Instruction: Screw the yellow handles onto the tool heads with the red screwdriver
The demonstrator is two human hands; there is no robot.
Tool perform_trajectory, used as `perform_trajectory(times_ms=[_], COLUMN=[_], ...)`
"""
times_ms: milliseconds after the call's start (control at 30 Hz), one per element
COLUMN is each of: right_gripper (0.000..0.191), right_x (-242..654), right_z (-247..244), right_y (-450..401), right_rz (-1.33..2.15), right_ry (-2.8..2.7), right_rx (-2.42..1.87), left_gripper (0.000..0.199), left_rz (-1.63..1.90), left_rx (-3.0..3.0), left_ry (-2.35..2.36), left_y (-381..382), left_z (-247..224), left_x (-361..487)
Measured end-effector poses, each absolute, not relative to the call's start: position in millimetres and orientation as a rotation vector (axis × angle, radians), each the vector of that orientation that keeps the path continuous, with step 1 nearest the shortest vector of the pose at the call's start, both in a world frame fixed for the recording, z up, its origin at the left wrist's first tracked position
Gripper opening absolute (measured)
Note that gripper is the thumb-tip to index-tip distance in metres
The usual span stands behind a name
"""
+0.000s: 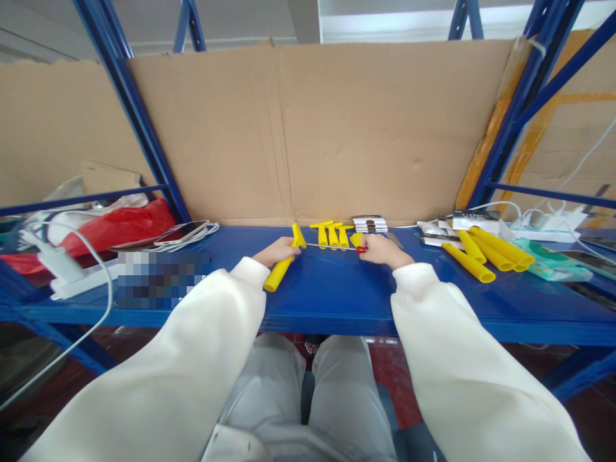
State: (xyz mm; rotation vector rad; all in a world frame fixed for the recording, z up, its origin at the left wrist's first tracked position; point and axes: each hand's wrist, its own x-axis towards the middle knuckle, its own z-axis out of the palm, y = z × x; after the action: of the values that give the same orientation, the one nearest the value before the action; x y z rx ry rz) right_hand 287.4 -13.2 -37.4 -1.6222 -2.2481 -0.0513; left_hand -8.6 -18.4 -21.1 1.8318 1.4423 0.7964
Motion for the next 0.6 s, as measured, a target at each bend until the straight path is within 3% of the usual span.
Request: perform_trajectory(times_ms=[367, 600], right_gripper=[0.009, 0.015], right_x=[284.2, 279.5], right_z=[-31.4, -34.5], right_y=[-19.8, -20.1], right_rz=[0.071, 0.388], right_ry=[-2.276, -2.291], right_rx=[-1.57, -1.397], left_gripper=[0.011, 0.013], left_rz=[0.891, 0.875], left_rx=[1.777, 1.799], left_ry=[1.536, 1.467], left_y=[-11.6, -19.8], left_z=[-23.9, -18.4], left_x=[-12.2, -8.5])
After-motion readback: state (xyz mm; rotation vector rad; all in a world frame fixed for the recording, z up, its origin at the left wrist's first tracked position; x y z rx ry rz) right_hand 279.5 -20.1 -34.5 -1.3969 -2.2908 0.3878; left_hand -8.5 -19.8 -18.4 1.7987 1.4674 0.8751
